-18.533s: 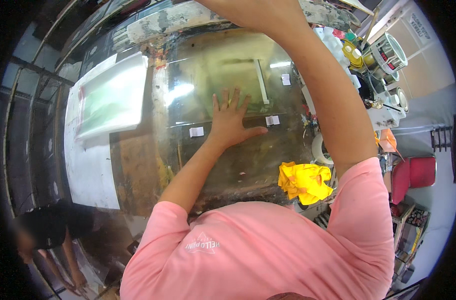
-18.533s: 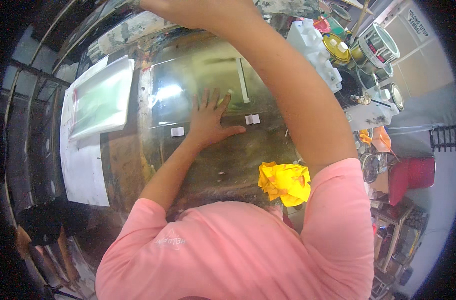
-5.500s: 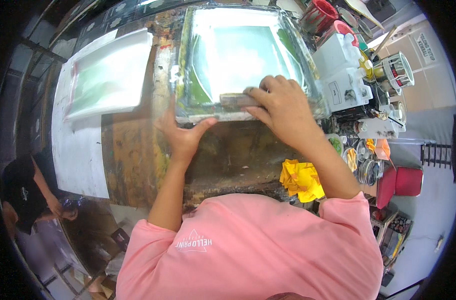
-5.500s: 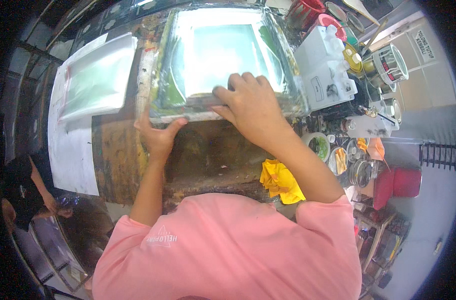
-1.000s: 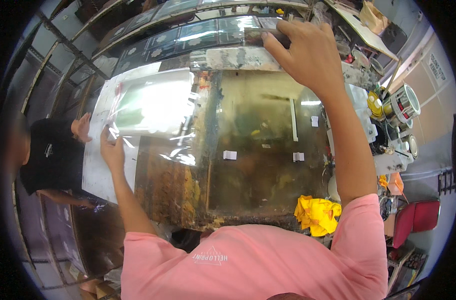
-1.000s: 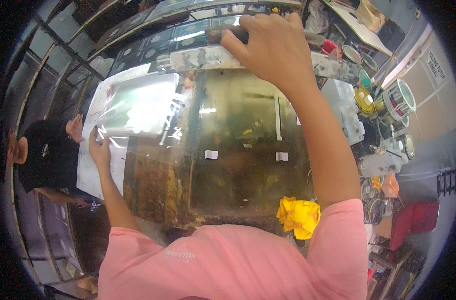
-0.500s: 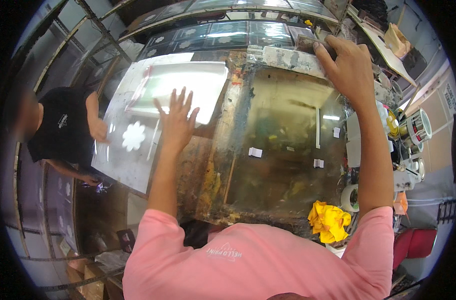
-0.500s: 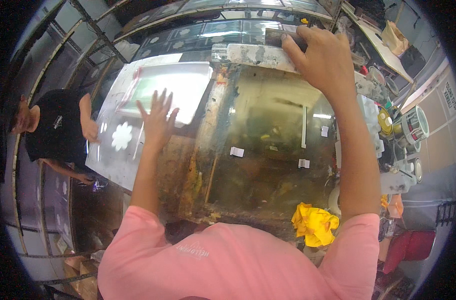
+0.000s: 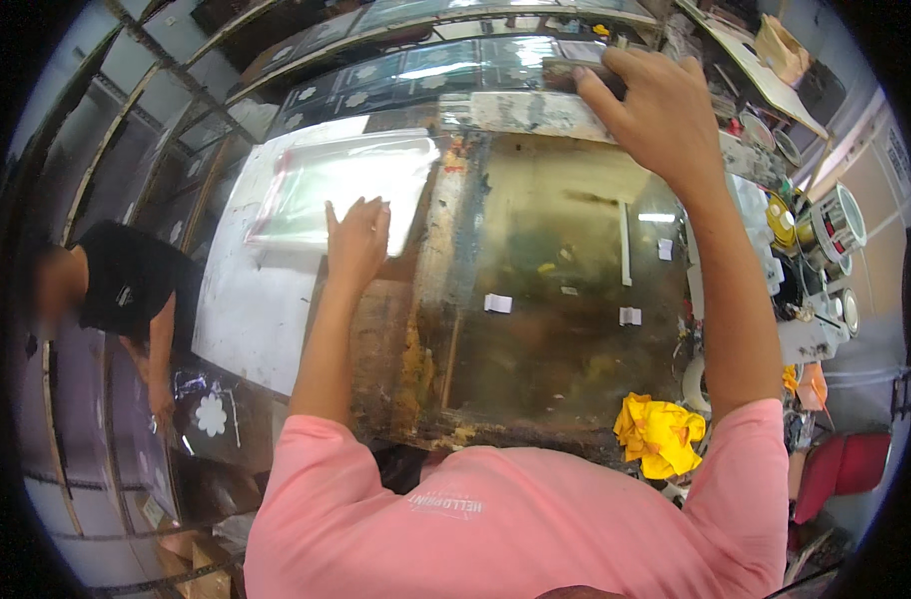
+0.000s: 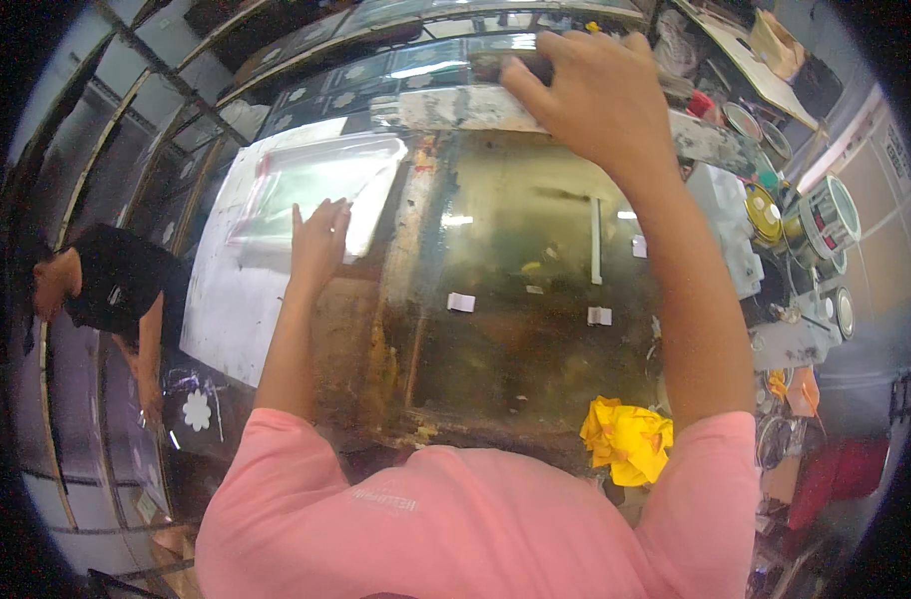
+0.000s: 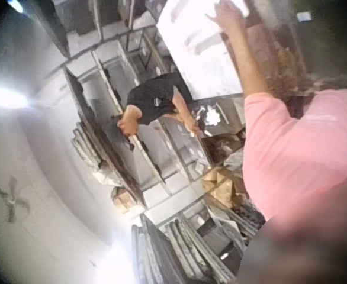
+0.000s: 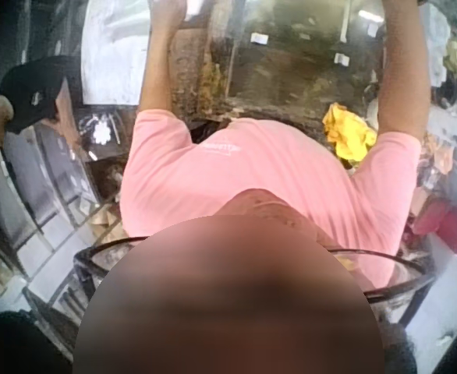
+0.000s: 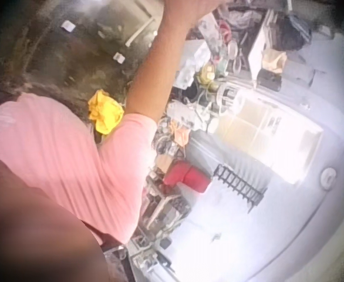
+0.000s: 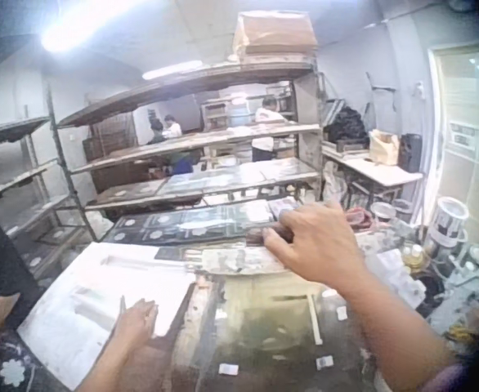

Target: The person repeatedly applies ink to a screen-printing frame using a squeegee, then pulls the squeegee across the screen to transfer ink onto a sheet below. The person repeats this cycle multiple times, repositioning the squeegee and applying fresh ink between passes.

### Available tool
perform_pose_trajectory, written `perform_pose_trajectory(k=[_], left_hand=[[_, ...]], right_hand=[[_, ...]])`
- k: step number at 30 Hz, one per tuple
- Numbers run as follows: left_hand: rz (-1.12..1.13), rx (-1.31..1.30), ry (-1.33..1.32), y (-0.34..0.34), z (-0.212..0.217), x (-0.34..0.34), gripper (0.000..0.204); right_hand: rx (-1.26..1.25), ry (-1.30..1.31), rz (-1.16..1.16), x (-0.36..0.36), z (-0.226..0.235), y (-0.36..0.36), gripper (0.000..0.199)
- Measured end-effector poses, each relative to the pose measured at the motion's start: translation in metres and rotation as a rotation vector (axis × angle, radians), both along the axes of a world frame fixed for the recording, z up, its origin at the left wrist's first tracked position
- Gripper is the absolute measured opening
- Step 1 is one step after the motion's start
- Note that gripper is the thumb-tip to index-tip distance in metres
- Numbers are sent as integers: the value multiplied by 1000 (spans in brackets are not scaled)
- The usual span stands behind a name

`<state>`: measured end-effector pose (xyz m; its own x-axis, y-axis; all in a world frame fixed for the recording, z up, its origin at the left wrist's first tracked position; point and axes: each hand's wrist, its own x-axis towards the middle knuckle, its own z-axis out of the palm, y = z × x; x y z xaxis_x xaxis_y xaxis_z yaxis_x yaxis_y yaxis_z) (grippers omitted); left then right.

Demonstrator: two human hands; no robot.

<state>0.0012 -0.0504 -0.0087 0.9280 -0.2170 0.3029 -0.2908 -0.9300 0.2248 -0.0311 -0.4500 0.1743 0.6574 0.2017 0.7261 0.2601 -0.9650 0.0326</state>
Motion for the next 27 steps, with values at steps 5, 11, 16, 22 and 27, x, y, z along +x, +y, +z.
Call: perform_pose_trajectory(k=[5, 11, 16, 22, 27], left_hand=[[-266, -27, 126, -118, -33, -52, 57], [-540, 94, 148, -235, -85, -92, 111], [-618, 42, 157, -274, -94, -107, 122], [-623, 22, 99, -278, -90, -114, 121], [-664, -7, 135, -275, -86, -115, 119]], right_hand=[[-3, -56, 81, 1, 0, -1, 47], [41, -52, 67, -1, 2, -1, 52], [62, -19, 73, 5, 6, -2, 53], [56, 172, -21, 6, 23, 0, 58], [29, 0, 28, -1, 21, 3, 59]])
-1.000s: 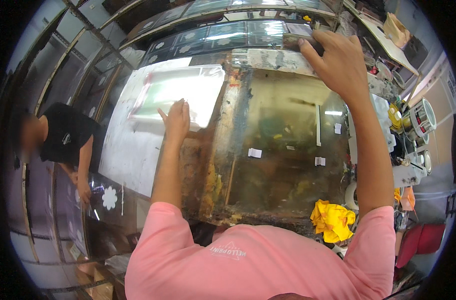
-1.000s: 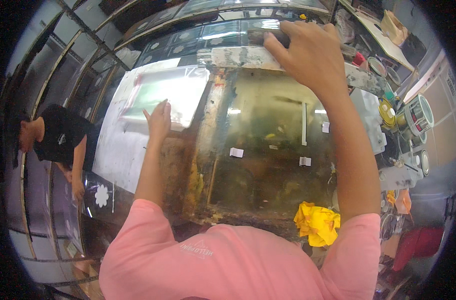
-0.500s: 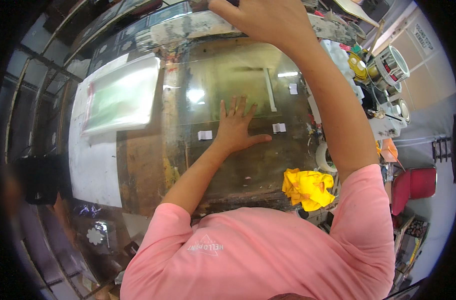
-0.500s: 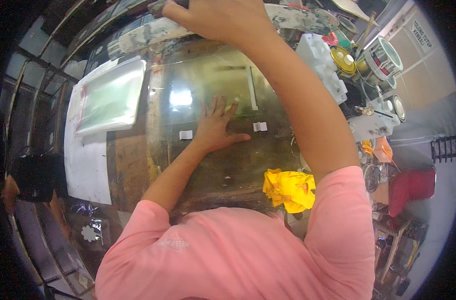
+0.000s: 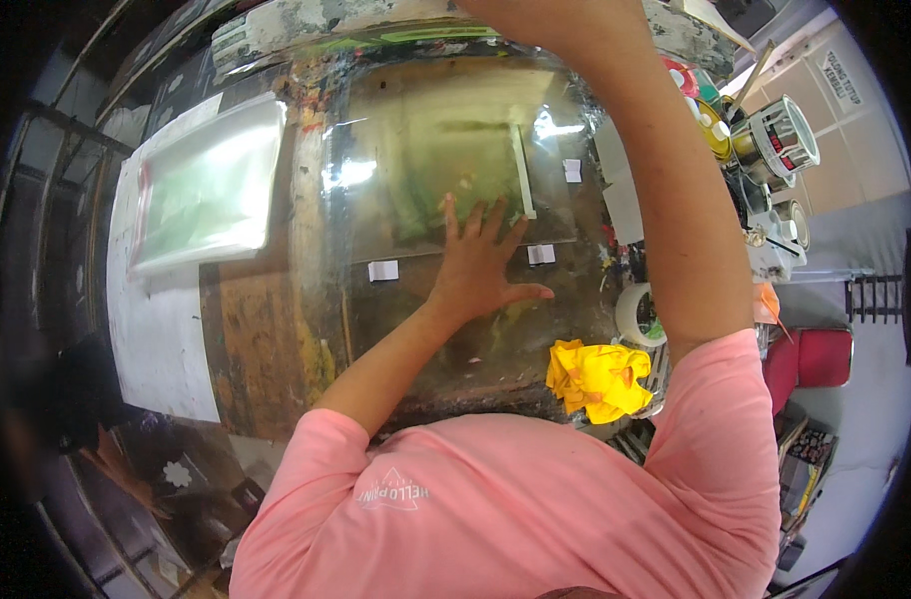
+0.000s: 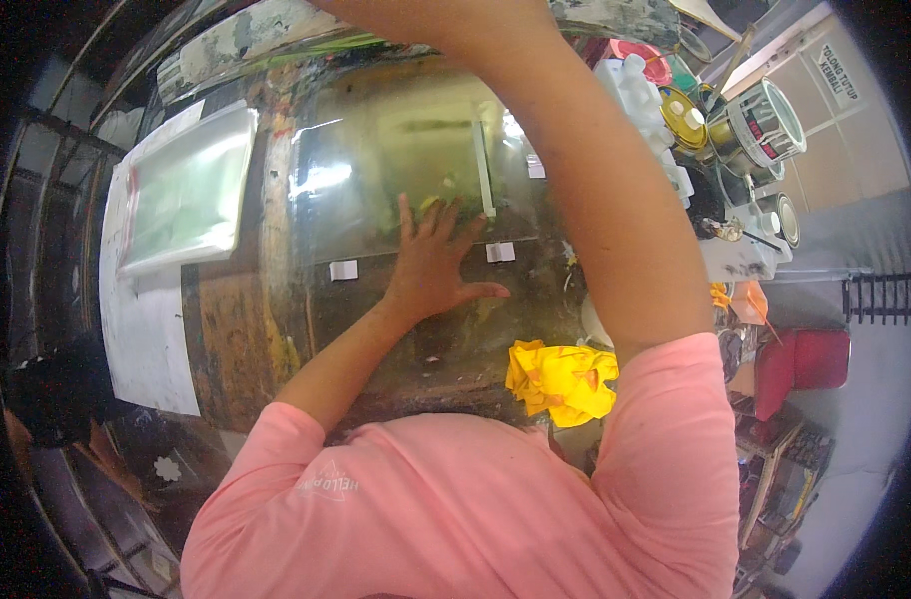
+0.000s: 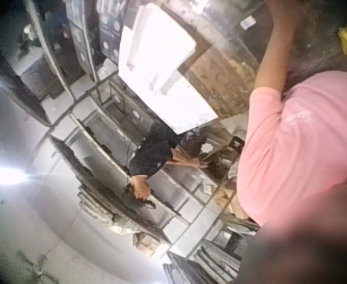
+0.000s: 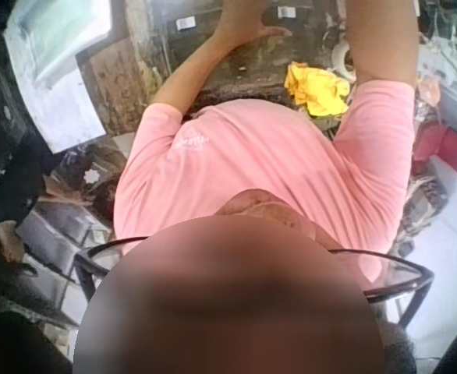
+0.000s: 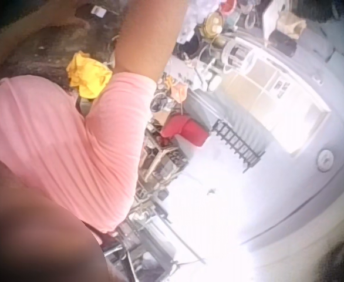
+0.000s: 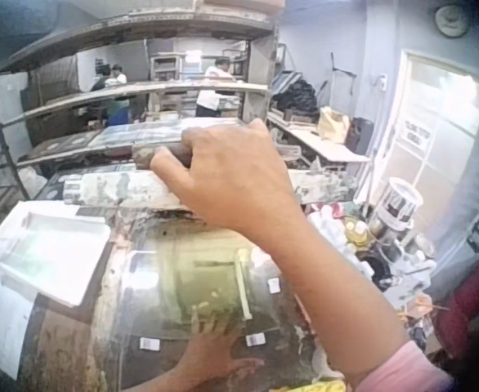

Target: The person repeatedly applies ink to a screen-printing frame using a squeegee, then pulls the squeegee across the screen to transfer ink onto a sheet below. The person repeats this cycle multiple times, repositioning the squeegee and applying fresh ink between passes.

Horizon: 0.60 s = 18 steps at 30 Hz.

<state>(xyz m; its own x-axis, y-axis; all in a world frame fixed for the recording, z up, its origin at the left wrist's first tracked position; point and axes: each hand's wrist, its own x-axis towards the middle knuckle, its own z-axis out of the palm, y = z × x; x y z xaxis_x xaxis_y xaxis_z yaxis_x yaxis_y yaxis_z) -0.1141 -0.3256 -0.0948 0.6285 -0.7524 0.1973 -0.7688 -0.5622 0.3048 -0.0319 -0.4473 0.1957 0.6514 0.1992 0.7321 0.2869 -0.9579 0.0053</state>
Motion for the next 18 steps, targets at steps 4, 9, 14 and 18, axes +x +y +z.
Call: perform_pose_trajectory(k=[4, 9, 14, 18], left_hand=[[-5, -15, 4, 1, -1, -2, 115], [-36, -47, -4, 2, -9, -3, 114], [-18, -99, -67, 2, -19, -5, 117], [-23, -40, -29, 1, -23, -4, 121]], right_hand=[[-11, -14, -15, 12, -4, -3, 58], [-9, -17, -27, 12, -11, -2, 54], [-5, 44, -38, 4, -8, 1, 52], [8, 57, -25, 4, -7, 2, 51]])
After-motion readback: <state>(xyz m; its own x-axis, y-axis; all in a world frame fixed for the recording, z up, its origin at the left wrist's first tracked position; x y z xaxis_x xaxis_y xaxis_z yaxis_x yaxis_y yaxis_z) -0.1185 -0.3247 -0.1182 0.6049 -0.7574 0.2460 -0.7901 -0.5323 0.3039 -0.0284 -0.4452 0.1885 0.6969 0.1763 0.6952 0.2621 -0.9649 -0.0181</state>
